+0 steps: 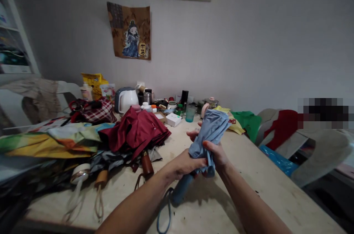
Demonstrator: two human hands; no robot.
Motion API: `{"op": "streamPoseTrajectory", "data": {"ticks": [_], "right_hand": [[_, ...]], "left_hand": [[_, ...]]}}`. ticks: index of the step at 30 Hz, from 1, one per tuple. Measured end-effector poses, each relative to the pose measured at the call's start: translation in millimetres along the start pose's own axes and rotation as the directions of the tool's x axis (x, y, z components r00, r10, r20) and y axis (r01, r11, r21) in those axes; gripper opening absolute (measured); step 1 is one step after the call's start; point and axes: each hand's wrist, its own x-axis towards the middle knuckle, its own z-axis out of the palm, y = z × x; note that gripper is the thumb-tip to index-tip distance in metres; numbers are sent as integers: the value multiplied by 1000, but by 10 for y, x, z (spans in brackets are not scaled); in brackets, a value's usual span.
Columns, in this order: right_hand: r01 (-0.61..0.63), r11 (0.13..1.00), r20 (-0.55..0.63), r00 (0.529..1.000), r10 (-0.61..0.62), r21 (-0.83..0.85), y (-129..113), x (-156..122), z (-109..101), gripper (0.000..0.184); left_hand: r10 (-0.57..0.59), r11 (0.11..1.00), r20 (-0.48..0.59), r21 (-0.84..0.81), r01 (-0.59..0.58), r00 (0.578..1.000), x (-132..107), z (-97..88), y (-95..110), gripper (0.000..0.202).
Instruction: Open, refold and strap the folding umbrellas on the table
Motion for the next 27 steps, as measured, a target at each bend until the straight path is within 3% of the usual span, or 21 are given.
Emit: {"op": "streamPoseTrajectory", "data": {"ticks": [2,5,7,11,13,15,17,20,27], "right_hand": [[-4,999,-167,986,-2,-37,61,38,25,35],[-16,1000,-442,897,3,-26,143,96,85,33],[-14,1000,-525,851,8,-7,161,124,113,36],[-15,1000,-561,827,22,17,114,149,101,37],[-23,1000,-567,824,23,8,76,144,70,35],[-13,1000,-539,843,0,-20,41,129,34,32],[6,999,-488,872,-22,-34,14,108,5,30],[11,999,-438,899,-23,-30,-13,71,4,30],[-43,999,-221,974,39,-10,-22,-54,179,28]], "left_hand": [[61,978,-203,206,-19,977,3,7,16,46],[217,863,-413,504,23,884,21,17,-42,79],[258,801,-428,596,56,866,24,30,-93,93],[303,764,-437,643,58,847,0,36,-112,96],[266,815,-384,580,7,884,-22,2,-64,87],[173,903,-232,426,-60,957,-44,-62,7,62],[102,970,-85,231,-80,991,-61,-136,75,45],[95,994,-14,64,-94,995,-63,-212,118,48],[195,979,101,-75,-188,976,-36,-162,32,49]]}}
